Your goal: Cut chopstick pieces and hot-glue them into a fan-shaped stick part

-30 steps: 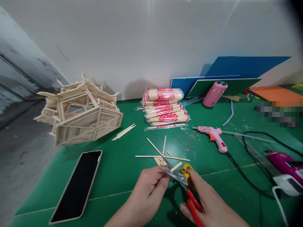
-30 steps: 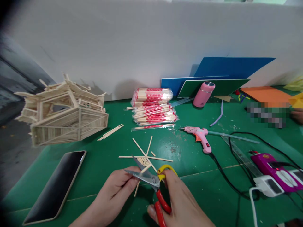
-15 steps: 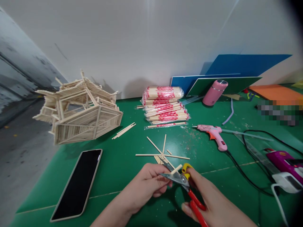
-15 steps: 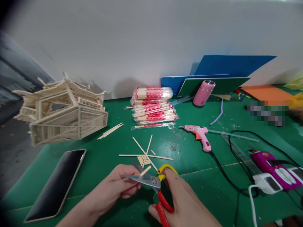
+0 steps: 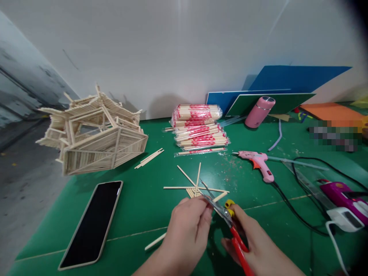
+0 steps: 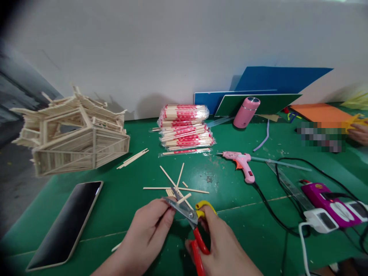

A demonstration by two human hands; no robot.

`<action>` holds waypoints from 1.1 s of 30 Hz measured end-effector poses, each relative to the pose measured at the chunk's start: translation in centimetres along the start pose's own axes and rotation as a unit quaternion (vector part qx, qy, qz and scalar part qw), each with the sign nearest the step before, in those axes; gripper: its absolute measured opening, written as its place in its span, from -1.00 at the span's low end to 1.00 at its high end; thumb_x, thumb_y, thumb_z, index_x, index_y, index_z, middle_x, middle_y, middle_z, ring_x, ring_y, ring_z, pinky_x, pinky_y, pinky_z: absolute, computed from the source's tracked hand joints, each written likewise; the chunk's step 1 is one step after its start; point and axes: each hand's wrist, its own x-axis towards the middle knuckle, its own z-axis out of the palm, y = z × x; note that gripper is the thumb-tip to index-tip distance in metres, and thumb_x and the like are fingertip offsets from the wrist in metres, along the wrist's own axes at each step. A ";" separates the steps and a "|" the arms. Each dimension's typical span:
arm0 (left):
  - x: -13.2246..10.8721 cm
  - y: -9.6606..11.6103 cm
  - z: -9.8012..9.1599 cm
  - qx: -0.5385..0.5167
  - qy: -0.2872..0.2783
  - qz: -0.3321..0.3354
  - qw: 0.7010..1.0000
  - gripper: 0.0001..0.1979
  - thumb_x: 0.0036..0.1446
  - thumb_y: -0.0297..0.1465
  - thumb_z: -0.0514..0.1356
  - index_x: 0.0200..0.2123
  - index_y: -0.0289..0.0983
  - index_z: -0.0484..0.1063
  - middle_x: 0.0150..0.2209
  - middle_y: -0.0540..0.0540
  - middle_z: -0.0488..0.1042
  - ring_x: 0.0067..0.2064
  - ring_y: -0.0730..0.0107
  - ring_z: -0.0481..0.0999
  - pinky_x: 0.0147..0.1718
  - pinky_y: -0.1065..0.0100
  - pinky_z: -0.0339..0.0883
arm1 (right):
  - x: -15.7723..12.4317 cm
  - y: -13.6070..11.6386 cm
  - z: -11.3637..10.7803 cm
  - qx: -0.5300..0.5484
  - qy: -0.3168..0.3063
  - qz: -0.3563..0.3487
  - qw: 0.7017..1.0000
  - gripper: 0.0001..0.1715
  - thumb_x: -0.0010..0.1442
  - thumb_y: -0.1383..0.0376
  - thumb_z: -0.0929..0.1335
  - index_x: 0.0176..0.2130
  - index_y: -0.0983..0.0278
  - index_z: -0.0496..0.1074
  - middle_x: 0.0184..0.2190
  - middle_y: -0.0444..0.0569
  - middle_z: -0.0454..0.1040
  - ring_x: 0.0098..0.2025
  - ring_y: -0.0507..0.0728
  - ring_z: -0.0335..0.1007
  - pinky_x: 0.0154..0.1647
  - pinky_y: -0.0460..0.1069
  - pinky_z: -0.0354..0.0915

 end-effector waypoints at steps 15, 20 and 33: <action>0.2 -0.1 2.3 0.251 0.109 0.092 0.958 -0.75 0.13 -0.50 -0.11 -0.49 -0.27 0.30 -0.47 -0.06 0.42 -0.43 0.38 0.36 -0.43 0.37 0.21 | -0.9 1.5 -0.4 0.038 0.021 -0.011 0.999 -0.57 0.01 0.29 0.27 -0.08 0.25 0.16 -0.44 -0.15 0.31 -0.42 0.03 0.26 -0.37 -0.09 0.27; 0.0 -0.4 2.0 0.224 0.097 0.125 0.962 -0.74 0.12 -0.50 -0.12 -0.48 -0.29 0.31 -0.47 -0.10 0.42 -0.42 0.38 0.37 -0.41 0.37 0.25 | -1.5 1.3 -0.3 0.019 0.018 -0.017 1.000 -0.42 -0.02 0.26 0.31 0.00 0.26 0.10 -0.36 -0.10 0.33 -0.32 0.06 0.28 -0.27 -0.06 0.25; -0.8 0.5 0.0 0.035 0.014 0.069 0.997 -0.78 0.14 -0.47 -0.07 -0.45 -0.29 0.32 -0.41 -0.05 0.41 -0.39 0.47 0.38 -0.37 0.48 0.24 | -1.3 1.5 -0.4 0.000 0.041 -0.063 0.997 -0.42 0.01 0.24 0.30 0.03 0.27 0.12 -0.25 -0.01 0.38 -0.17 0.14 0.31 -0.21 -0.05 0.28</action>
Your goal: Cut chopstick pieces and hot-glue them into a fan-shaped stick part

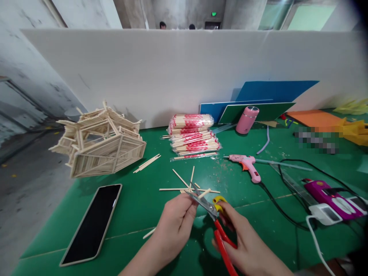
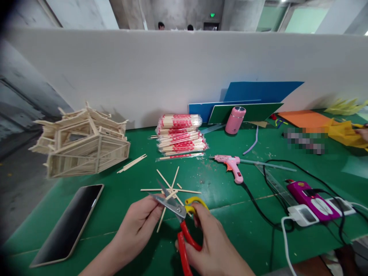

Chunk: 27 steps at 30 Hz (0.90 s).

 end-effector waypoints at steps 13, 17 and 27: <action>-0.4 -0.9 -0.7 -0.034 -0.019 -0.020 0.999 -0.76 0.13 -0.49 -0.07 -0.40 -0.27 0.38 -0.38 -0.04 0.45 -0.37 0.46 0.41 -0.35 0.48 0.24 | 0.8 -0.8 0.8 0.008 -0.033 0.053 0.998 -0.30 -0.12 0.29 0.36 0.03 0.24 0.10 -0.22 -0.05 0.38 -0.26 0.09 0.34 -0.26 -0.08 0.29; -0.4 -0.6 -0.9 -0.061 -0.006 -0.024 0.998 -0.76 0.10 -0.52 -0.04 -0.38 -0.26 0.42 -0.36 -0.03 0.46 -0.35 0.46 0.42 -0.33 0.49 0.24 | 0.9 -0.3 0.7 -0.006 -0.021 0.009 1.000 -0.43 -0.04 0.31 0.29 0.01 0.23 0.14 -0.22 -0.05 0.38 -0.19 0.09 0.32 -0.17 -0.07 0.26; -0.2 -0.6 -1.4 -0.139 -0.035 -0.102 0.984 -0.77 0.07 -0.48 -0.02 -0.46 -0.31 0.42 -0.50 0.00 0.38 -0.44 0.49 0.30 -0.43 0.49 0.16 | 0.6 -0.5 -0.9 -0.012 -0.067 0.032 0.997 -0.15 -0.18 0.28 0.39 0.10 0.15 0.06 -0.03 -0.01 0.28 -0.02 0.21 0.22 -0.03 0.06 0.19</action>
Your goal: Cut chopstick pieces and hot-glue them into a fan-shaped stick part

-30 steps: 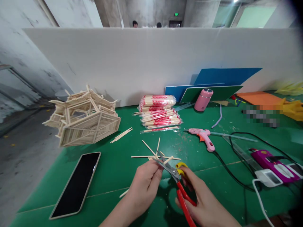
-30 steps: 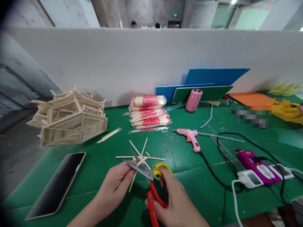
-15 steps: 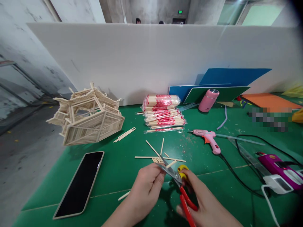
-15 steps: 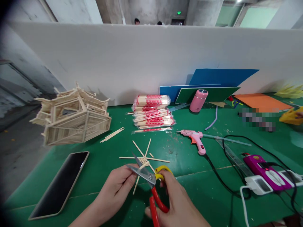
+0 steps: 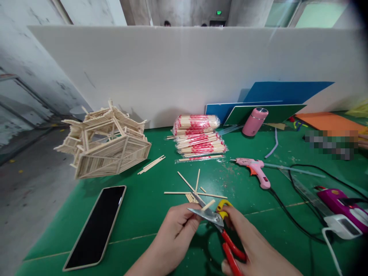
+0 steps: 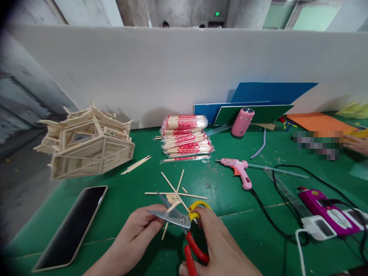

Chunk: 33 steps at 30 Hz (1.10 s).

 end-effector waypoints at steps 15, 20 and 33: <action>1.4 -1.8 -0.2 -0.357 -0.146 -0.223 0.895 -0.77 -0.15 -0.31 0.23 -0.63 -0.37 0.35 -0.74 0.09 0.17 -0.68 0.67 0.04 -0.69 0.51 -0.23 | 0.4 0.0 0.0 -0.054 -0.018 -0.009 0.998 -0.38 -0.09 0.23 0.34 -0.01 0.24 0.17 -0.17 0.04 0.40 -0.18 0.19 0.35 -0.24 0.01 0.29; 1.6 -2.2 -0.4 -0.373 -0.152 -0.214 0.890 -0.76 -0.11 -0.29 0.21 -0.61 -0.36 0.35 -0.77 0.14 0.10 -0.70 0.69 -0.02 -0.68 0.50 -0.21 | 0.7 -1.0 0.3 -0.004 -0.037 -0.006 0.999 -0.59 -0.02 0.33 0.29 -0.11 0.20 0.20 -0.34 -0.10 0.42 -0.40 0.05 0.35 -0.38 -0.09 0.27; 0.2 -2.8 1.9 0.177 0.061 0.105 0.977 -0.74 0.14 -0.47 -0.10 -0.51 -0.28 0.30 -0.49 -0.04 0.37 -0.45 0.45 0.30 -0.43 0.43 0.16 | 0.8 0.4 1.0 -0.030 -0.034 0.054 0.998 -0.30 -0.02 0.16 0.33 0.07 0.28 0.05 -0.21 0.00 0.38 -0.21 0.12 0.32 -0.18 -0.04 0.25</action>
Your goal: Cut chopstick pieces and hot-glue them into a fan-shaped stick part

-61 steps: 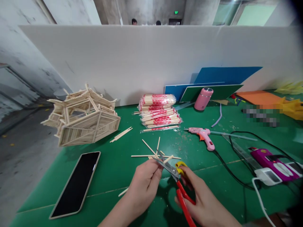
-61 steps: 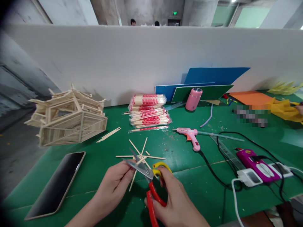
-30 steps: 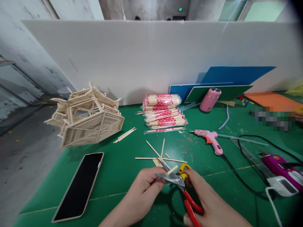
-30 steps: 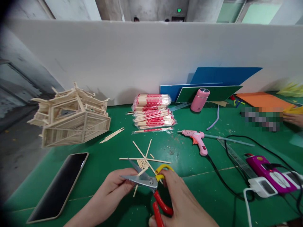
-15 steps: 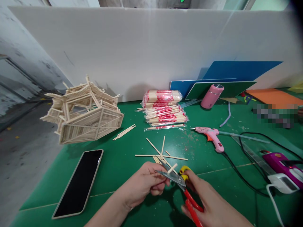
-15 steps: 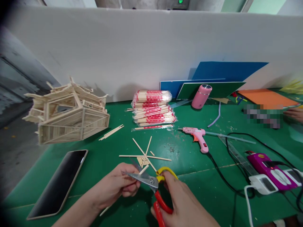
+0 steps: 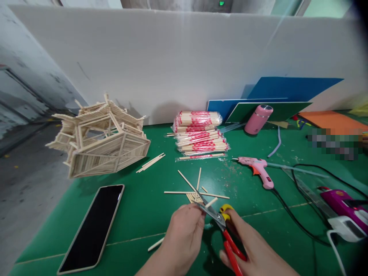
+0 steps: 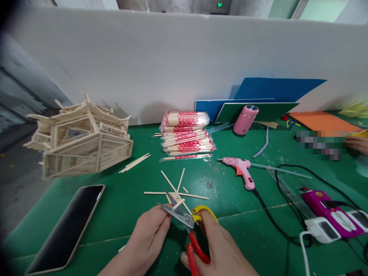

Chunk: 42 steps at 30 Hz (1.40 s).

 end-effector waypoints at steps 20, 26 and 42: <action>1.4 0.4 -2.1 -0.386 -0.155 -0.217 0.883 -0.85 -0.03 -0.39 0.10 -0.53 -0.34 0.38 -0.65 0.09 0.19 -0.62 0.63 0.06 -0.65 0.52 -0.10 | -0.7 -0.6 -1.0 -0.005 0.023 0.001 1.000 -0.23 -0.12 0.21 0.37 0.07 0.21 0.11 -0.03 0.03 0.28 -0.04 0.21 0.22 -0.06 0.05 0.19; 1.3 -0.3 -1.6 -0.518 -0.204 -0.273 0.785 -0.77 -0.09 -0.30 0.19 -0.61 -0.36 0.33 -0.73 0.12 0.11 -0.68 0.68 -0.03 -0.69 0.50 -0.25 | -0.7 -1.1 -1.0 0.013 0.005 -0.010 1.000 -0.40 -0.10 0.27 0.35 -0.02 0.24 0.18 -0.22 -0.01 0.38 -0.26 0.12 0.33 -0.26 -0.04 0.26; 1.1 0.1 -0.5 -0.236 -0.102 -0.183 0.949 -0.74 0.09 -0.32 0.00 -0.53 -0.32 0.34 -0.58 0.02 0.26 -0.54 0.54 0.17 -0.54 0.49 0.06 | 0.5 -0.6 0.0 0.027 0.029 -0.030 0.999 -0.70 -0.09 0.40 0.26 -0.26 0.25 0.19 -0.37 -0.11 0.40 -0.39 0.02 0.32 -0.39 -0.13 0.22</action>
